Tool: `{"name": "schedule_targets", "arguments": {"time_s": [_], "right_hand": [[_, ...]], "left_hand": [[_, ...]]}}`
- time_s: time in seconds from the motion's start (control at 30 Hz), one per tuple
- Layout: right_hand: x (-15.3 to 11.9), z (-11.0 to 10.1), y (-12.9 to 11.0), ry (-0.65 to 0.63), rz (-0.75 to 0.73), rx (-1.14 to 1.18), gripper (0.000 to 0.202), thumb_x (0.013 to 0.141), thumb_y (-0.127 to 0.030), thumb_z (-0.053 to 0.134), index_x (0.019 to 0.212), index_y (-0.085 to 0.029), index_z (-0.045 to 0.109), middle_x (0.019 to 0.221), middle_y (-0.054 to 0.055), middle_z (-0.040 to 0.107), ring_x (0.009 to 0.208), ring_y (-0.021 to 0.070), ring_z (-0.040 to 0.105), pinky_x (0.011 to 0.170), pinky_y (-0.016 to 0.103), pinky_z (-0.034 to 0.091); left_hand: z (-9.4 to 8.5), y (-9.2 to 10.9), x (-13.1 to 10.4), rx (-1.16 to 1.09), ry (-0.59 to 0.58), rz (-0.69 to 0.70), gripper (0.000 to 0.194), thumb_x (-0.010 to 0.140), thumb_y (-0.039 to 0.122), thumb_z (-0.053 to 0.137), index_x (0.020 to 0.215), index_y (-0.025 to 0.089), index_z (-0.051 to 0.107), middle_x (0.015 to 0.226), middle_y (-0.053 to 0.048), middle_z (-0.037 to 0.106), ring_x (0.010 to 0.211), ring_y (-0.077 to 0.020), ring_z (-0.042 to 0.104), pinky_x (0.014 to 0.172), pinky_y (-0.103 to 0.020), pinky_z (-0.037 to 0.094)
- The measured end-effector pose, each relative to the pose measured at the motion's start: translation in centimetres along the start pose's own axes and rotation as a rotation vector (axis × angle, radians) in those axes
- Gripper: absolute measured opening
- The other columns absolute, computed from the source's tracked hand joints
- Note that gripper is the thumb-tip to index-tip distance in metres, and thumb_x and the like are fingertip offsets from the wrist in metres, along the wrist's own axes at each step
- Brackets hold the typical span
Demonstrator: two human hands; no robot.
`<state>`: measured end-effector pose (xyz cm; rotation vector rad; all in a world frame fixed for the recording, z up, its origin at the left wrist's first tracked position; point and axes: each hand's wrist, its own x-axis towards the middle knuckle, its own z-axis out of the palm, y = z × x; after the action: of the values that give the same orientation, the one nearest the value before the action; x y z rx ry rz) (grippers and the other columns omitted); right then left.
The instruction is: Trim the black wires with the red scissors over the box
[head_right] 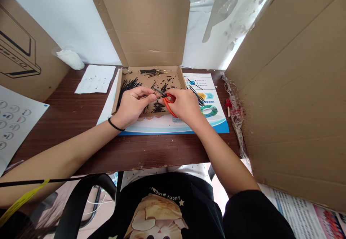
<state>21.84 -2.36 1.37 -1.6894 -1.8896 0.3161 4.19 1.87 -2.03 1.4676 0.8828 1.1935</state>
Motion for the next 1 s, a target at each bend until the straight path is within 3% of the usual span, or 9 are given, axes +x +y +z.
{"name": "schedule_targets", "arguments": {"time_s": [0.33, 0.73, 1.0], "right_hand": [[-0.03, -0.21, -0.06, -0.032, -0.025, -0.046, 0.028, 0.08, -0.049, 0.066, 0.082, -0.022, 0.074, 0.061, 0.0, 0.058, 0.06, 0.0129, 0.038, 0.059, 0.026, 0.027], [0.01, -0.47, 0.13, -0.045, -0.058, -0.049, 0.03, 0.081, -0.05, 0.064, 0.075, -0.021, 0.07, 0.059, -0.001, 0.054, 0.058, 0.0122, 0.036, 0.059, 0.026, 0.026], [0.11, -0.39, 0.54, -0.005, -0.053, -0.189, 0.033, 0.082, -0.051, 0.063, 0.068, -0.022, 0.066, 0.057, 0.0, 0.05, 0.057, 0.013, 0.033, 0.058, 0.028, 0.022]], "left_hand": [[0.0, 0.1, -0.03, 0.004, -0.003, -0.011, 0.039, 0.067, 0.05, 0.082, 0.083, 0.016, 0.073, 0.088, -0.008, 0.076, 0.08, -0.0167, 0.068, 0.078, -0.031, 0.054], [0.01, 0.15, -0.08, 0.01, -0.004, 0.0, 0.041, 0.066, 0.053, 0.082, 0.083, 0.016, 0.075, 0.089, -0.008, 0.076, 0.081, -0.0178, 0.069, 0.082, -0.033, 0.054], [0.02, 0.48, -0.3, 0.064, -0.017, -0.017, 0.039, 0.068, 0.053, 0.081, 0.083, 0.017, 0.076, 0.089, -0.008, 0.077, 0.081, -0.0191, 0.069, 0.079, -0.033, 0.056]]}}
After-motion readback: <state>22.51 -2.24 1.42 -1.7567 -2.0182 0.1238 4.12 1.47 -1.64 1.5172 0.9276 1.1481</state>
